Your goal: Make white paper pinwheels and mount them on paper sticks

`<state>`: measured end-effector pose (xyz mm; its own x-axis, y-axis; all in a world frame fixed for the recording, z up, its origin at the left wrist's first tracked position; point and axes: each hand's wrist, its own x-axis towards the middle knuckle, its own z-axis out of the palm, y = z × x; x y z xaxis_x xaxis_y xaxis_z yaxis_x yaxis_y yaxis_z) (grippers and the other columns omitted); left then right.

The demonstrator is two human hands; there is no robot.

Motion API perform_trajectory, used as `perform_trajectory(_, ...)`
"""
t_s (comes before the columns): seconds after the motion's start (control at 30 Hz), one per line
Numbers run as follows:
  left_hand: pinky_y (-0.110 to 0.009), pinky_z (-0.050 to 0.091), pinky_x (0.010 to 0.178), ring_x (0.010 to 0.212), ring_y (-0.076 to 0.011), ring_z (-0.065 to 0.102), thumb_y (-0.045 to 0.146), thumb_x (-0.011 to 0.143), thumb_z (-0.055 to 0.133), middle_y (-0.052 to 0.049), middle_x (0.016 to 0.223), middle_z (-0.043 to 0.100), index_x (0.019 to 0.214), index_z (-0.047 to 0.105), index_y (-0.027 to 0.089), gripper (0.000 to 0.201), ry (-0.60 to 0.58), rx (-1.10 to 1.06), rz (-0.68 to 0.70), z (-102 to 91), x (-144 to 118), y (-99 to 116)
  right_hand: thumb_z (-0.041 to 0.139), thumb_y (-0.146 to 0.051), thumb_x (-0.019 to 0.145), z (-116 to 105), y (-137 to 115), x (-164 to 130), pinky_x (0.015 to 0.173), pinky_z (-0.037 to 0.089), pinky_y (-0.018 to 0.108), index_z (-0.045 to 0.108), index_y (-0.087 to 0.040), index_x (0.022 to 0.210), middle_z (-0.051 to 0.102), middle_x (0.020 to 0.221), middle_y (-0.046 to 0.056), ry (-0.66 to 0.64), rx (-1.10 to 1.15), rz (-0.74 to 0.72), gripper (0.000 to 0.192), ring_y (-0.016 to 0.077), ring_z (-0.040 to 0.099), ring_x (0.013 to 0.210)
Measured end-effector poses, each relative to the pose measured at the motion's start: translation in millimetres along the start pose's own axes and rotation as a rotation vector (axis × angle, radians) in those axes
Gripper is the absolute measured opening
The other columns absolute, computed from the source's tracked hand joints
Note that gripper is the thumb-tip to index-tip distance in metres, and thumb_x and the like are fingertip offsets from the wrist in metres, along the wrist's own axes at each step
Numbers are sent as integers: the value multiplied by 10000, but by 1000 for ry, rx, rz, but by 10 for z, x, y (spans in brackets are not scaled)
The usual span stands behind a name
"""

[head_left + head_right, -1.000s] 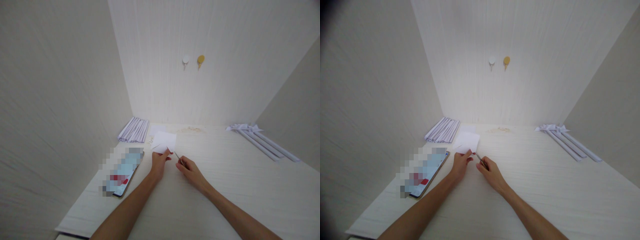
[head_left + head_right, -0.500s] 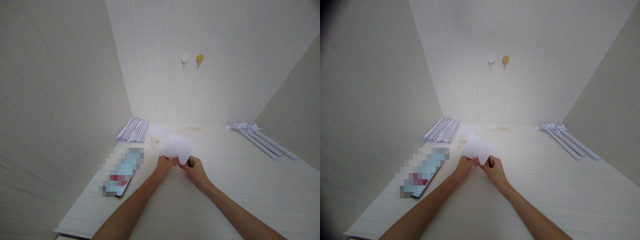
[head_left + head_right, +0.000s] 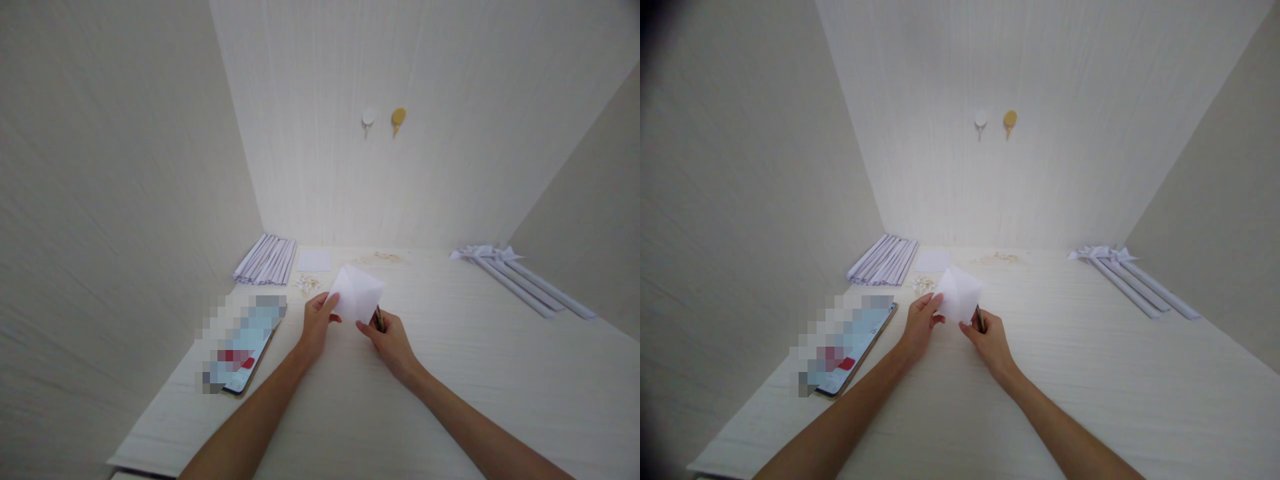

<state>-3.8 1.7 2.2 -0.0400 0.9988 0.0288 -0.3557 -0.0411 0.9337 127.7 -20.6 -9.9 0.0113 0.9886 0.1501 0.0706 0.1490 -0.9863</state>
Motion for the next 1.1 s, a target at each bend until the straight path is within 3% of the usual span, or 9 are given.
perform_trajectory(0.13,-164,355,413,486,-62,466,324,572,651,16,544,565,583,608,127,202,10,42,3,-1,9,-9,651,-301,582,-6,-16,9,329,114,192,401,-181,535,274,396,-103,82,232,114,282,29,196,346)
perform_trajectory(0.27,-173,354,422,455,-59,451,275,525,684,14,492,555,548,614,112,179,-60,108,-31,20,-15,-16,684,-304,557,-37,-32,44,288,81,162,483,-170,636,251,379,-127,182,560,153,254,10,146,312)
perform_trajectory(0.43,-196,384,456,515,-92,508,257,507,698,-29,596,622,619,649,102,197,-150,154,-120,62,-72,-32,716,-271,533,-49,-51,61,275,95,137,469,-169,605,257,379,-131,200,689,151,277,-1,151,307)
perform_trajectory(0.6,-179,332,409,462,-66,459,259,484,717,-15,562,597,582,635,101,203,-46,45,-103,69,-58,-56,690,-366,555,-26,-57,36,289,88,157,496,-161,616,232,370,-129,174,604,158,289,8,144,317)
perform_trajectory(0.73,-174,320,408,472,-63,459,267,471,726,-19,585,600,596,632,104,226,14,-42,-111,93,-71,-34,684,-357,558,13,-34,-12,324,118,184,538,-144,647,289,399,-105,82,275,140,273,23,202,350)
perform_trajectory(0.87,-180,313,406,448,-60,441,273,457,729,-3,530,573,540,607,107,223,8,-57,-111,127,-111,-28,641,-351,607,40,-33,-56,352,135,199,445,-156,499,285,404,-87,-39,52,63,298,33,222,379)
perform_trajectory(1.0,-192,319,408,447,-67,430,264,450,726,8,525,555,534,582,116,223,8,3,-54,128,-120,-47,586,-396,656,39,-29,-68,340,118,203,393,-175,508,277,379,-92,-106,126,109,330,35,198,352)
perform_trajectory(1.1,-193,316,402,433,-66,421,259,471,712,20,501,534,532,562,121,213,51,52,-14,113,-102,-60,589,-382,660,31,-7,-70,338,113,197,461,-164,582,275,387,-100,-169,245,119,264,33,180,348)
